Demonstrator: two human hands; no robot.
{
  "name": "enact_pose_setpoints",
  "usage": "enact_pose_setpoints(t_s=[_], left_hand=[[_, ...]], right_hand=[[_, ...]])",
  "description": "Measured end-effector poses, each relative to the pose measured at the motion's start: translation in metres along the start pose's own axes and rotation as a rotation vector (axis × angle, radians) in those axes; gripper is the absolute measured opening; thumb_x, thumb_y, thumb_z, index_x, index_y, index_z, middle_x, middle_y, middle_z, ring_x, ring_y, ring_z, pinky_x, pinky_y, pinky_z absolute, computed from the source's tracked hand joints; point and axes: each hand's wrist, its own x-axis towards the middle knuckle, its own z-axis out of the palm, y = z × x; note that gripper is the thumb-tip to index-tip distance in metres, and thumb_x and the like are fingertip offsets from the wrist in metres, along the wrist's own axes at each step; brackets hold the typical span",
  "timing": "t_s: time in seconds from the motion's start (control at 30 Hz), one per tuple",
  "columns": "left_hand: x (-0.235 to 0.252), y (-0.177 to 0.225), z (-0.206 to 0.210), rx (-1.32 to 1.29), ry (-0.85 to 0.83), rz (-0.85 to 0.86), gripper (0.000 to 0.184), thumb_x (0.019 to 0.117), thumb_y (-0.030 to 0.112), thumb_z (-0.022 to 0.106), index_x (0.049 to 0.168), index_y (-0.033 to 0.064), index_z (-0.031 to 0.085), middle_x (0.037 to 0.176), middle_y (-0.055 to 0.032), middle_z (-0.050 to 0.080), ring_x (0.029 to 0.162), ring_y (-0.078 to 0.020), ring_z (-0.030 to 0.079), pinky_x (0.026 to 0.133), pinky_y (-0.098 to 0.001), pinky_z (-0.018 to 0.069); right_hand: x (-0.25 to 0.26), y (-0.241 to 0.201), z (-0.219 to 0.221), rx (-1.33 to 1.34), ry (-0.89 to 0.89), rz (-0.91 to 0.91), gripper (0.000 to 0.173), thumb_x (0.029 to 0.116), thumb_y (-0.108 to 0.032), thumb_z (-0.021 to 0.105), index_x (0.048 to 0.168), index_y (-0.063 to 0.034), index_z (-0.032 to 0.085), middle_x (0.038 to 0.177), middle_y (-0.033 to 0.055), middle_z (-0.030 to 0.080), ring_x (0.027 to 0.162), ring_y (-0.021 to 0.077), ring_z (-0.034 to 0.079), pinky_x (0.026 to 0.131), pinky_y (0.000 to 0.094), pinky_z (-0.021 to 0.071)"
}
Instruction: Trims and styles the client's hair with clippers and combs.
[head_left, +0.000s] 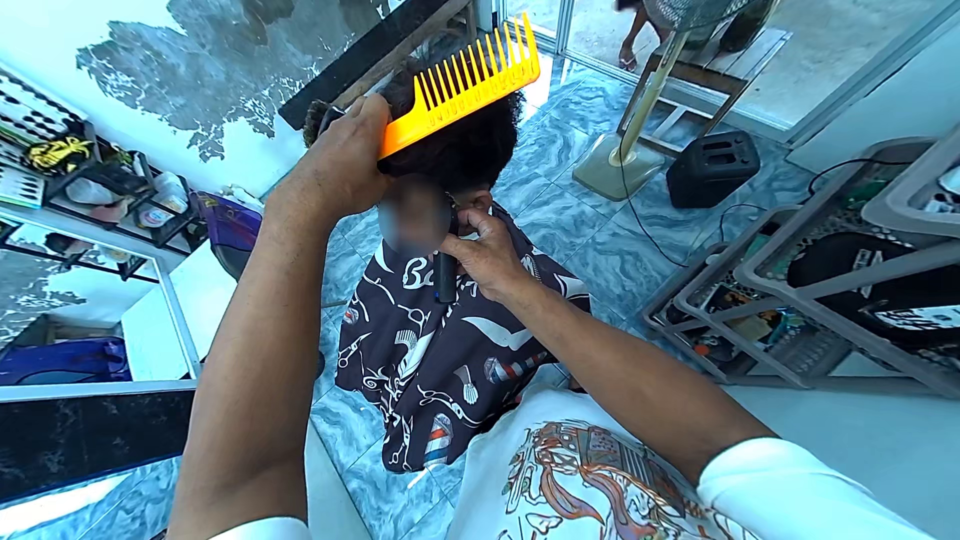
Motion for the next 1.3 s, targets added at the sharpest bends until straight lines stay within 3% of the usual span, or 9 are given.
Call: enact_pose_setpoints(t_s=[0.47,0.6,0.67,0.73,0.8,0.93,1.03,1.2,1.3], left_hand=[[-0.001,-0.005,0.003,-0.032,0.021,0.042,0.07,0.0792,0.019,0.088,0.133,0.0033,0.046,0.13,-0.0199,0.058,0.116,-0.0363,0.063,0.1,-0.0574,0.0513],[-0.034,-0.035,0.015,-0.201,0.265,0.156,0.088,0.0862,0.045,0.08,0.152,0.0022,0.04,0.158,-0.0216,0.042,0.143,-0.0339,0.046,0.119,-0.0527,0.0396],[-0.08,-0.041,0.037,-0.24,0.59,0.085,0.065,0.0937,0.051,0.07,0.128,-0.0034,0.06,0.155,-0.0239,0.045,0.144,-0.0366,0.044,0.119,-0.0536,0.0381],[-0.121,-0.017,0.09,-0.203,0.792,0.09,0.05,0.0976,0.047,0.059,0.103,-0.0025,0.064,0.117,-0.0234,0.063,0.112,-0.0335,0.061,0.097,-0.0505,0.0489],[-0.134,0.031,0.154,-0.194,0.607,0.313,0.051,0.0913,0.053,0.058,0.079,0.0046,0.063,0.081,-0.0169,0.067,0.077,-0.0319,0.068,0.066,-0.051,0.056],[-0.081,0.092,0.182,-0.071,0.42,0.578,0.053,0.0939,0.058,0.053,0.076,0.0094,0.063,0.073,-0.0099,0.064,0.062,-0.0296,0.065,0.048,-0.0465,0.0508],[-0.048,0.093,0.141,0.033,0.431,0.338,0.04,0.0888,0.045,0.064,0.075,0.0074,0.065,0.073,-0.0109,0.064,0.063,-0.0315,0.066,0.049,-0.0482,0.0508],[-0.054,0.124,0.087,0.18,-0.279,-0.14,0.078,0.0976,0.076,0.039,0.092,0.0049,0.07,0.083,-0.0195,0.069,0.084,-0.0423,0.071,0.068,-0.0614,0.054],[-0.038,0.12,0.101,0.19,-0.011,0.003,0.06,0.0986,0.063,0.054,0.095,0.0053,0.07,0.084,-0.0183,0.07,0.08,-0.0416,0.071,0.065,-0.0604,0.0553]], right_hand=[[-0.006,-0.007,-0.007,-0.113,-0.119,0.009,0.034,0.0858,-0.02,0.082,0.112,-0.0018,0.07,0.1,0.0151,0.07,0.081,0.0242,0.07,0.067,0.0422,0.0624],[-0.06,-0.015,-0.084,0.052,-0.27,0.187,0.044,0.0944,-0.023,0.071,0.133,-0.0045,0.059,0.108,0.018,0.07,0.085,0.0287,0.071,0.072,0.0448,0.0629],[-0.108,-0.007,-0.152,0.173,-0.167,0.287,0.053,0.0915,-0.028,0.07,0.137,-0.0048,0.057,0.122,0.0173,0.068,0.09,0.0296,0.072,0.075,0.0467,0.0633],[-0.165,0.004,-0.219,0.271,0.03,0.346,0.053,0.0881,-0.043,0.074,0.13,-0.013,0.06,0.121,0.0108,0.071,0.085,0.0243,0.073,0.064,0.041,0.0634],[-0.218,0.016,-0.271,0.339,0.219,0.355,0.046,0.0905,-0.056,0.069,0.123,-0.0236,0.066,0.117,0.0024,0.074,0.083,0.0162,0.074,0.058,0.0331,0.0618],[-0.268,0.017,-0.304,0.445,0.377,0.289,0.053,0.093,-0.073,0.051,0.128,-0.0356,0.066,0.112,0.0,0.076,0.068,0.0126,0.073,0.046,0.0292,0.0582],[-0.265,0.009,-0.296,0.462,0.397,0.221,0.059,0.0905,-0.079,0.048,0.133,-0.0404,0.061,0.092,-0.0004,0.074,0.052,0.0104,0.063,0.039,0.0285,0.052],[-0.294,-0.001,-0.28,0.3,0.401,0.231,0.059,0.0914,-0.071,0.059,0.139,-0.0368,0.053,0.079,-0.0036,0.065,0.044,0.0069,0.052,0.036,0.025,0.0469],[-0.321,0.003,-0.277,0.153,0.479,0.308,0.05,0.1025,-0.051,0.054,0.144,-0.0261,0.04,0.079,-0.0015,0.062,0.044,0.0092,0.054,0.037,0.027,0.0501]])
